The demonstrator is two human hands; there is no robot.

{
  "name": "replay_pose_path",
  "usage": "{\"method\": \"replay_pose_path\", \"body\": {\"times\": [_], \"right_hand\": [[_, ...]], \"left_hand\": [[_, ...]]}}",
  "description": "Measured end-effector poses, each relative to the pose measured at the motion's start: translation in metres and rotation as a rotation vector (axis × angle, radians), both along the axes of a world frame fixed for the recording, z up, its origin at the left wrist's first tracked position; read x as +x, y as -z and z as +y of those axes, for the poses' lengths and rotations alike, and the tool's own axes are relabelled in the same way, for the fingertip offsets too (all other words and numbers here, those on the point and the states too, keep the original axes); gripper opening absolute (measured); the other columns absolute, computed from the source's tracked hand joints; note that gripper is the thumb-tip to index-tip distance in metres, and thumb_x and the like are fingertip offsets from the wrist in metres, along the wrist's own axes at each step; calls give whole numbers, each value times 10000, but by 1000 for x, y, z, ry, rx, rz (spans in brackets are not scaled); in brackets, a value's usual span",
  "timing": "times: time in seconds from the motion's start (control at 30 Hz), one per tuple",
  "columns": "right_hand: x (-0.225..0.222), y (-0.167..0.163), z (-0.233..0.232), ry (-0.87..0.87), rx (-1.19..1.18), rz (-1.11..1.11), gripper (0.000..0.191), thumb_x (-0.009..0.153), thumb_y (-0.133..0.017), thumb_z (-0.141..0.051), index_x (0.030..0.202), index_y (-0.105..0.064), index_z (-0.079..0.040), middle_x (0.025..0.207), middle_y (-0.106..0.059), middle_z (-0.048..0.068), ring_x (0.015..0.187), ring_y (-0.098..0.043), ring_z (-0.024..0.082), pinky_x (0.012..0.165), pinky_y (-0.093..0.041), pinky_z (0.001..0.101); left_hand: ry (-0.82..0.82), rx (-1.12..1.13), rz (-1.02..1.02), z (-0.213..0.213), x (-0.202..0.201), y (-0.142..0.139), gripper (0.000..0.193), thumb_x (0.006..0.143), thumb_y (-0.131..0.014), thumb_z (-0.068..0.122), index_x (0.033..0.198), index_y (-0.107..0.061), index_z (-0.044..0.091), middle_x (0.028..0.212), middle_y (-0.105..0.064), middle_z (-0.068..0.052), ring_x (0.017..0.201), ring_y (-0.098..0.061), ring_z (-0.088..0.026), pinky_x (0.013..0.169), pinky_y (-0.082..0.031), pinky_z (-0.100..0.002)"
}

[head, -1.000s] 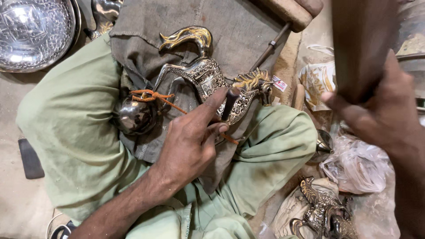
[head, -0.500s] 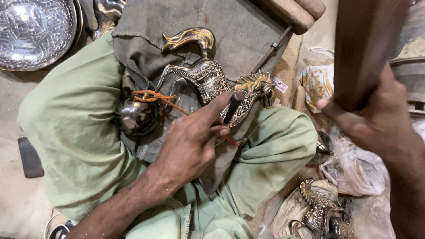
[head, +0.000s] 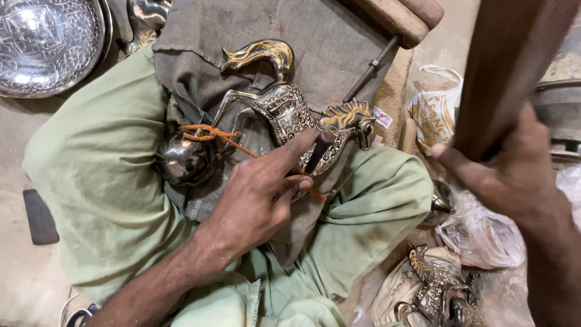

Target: The person uses a hammer and chisel to emboss and refine details on a metal horse figurine. They repeatedly reposition the chisel and strike it to shape the surface, occasionally rotating the figurine to access different areas.

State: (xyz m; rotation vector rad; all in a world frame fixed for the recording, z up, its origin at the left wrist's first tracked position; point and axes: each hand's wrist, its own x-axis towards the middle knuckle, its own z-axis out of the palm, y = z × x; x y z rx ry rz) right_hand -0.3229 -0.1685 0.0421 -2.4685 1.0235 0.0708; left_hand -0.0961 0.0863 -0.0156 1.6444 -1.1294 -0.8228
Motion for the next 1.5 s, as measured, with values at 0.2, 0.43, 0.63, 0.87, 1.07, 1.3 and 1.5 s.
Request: {"method": "replay_pose_path", "body": {"times": [0.2,0.43,0.63,0.87,1.07,1.3,1.5], "right_hand": [[0,3,1,-166,-222,-64,533,733,-856,-91,1199,-604,-34,908,-677,120,775,-702,250,745,-595,377],[-10,6,7,-243,-248,-86,493,779,-856,-50,1214,-624,-61,1067,-688,116,890,-720,235,766,-600,358],[-12,8,13,-434,-557,-20,591,583,-810,15,1151,-653,-18,1133,-698,195,916,-719,321,793,-615,415],[-17,8,29,-280,-450,-58,504,699,-810,-62,1162,-610,-45,1087,-674,153,907,-698,322,761,-590,440],[-22,13,55,-280,-447,-119,554,648,-755,0,1175,-586,-16,1090,-648,178,903,-674,366,757,-564,462],[-63,76,100,-34,-230,-362,478,694,-740,35,1143,-593,-36,1017,-647,142,863,-682,290,740,-552,403],[-65,180,173,448,380,-784,381,871,-819,-136,1132,-564,-26,918,-668,35,811,-670,121,723,-574,292]], "left_hand": [[37,-61,40,-1,3,0,661,832,-613,-128,1459,-511,52,1371,-670,-182,1105,-768,-274,869,-651,-342],[128,-95,51,0,9,-7,692,831,-618,-106,1486,-486,73,1300,-697,-167,1123,-735,-329,862,-626,-358],[191,-9,-3,-2,14,-4,622,890,-656,-41,1468,-494,122,1210,-733,-132,1020,-790,-279,842,-675,-336],[270,-69,36,-2,19,-4,717,844,-617,-82,1509,-467,139,1296,-718,-133,1027,-797,-254,878,-658,-334],[327,-44,-4,0,26,-6,811,758,-634,-83,1518,-445,128,1200,-712,-139,1006,-767,-273,842,-649,-374],[308,79,-28,2,38,-15,704,848,-724,0,1506,-548,179,909,-777,-39,786,-744,-160,748,-634,-309],[149,-133,108,-21,57,-32,563,939,-754,69,1451,-519,90,986,-709,-72,874,-699,-95,772,-602,-289]]}}
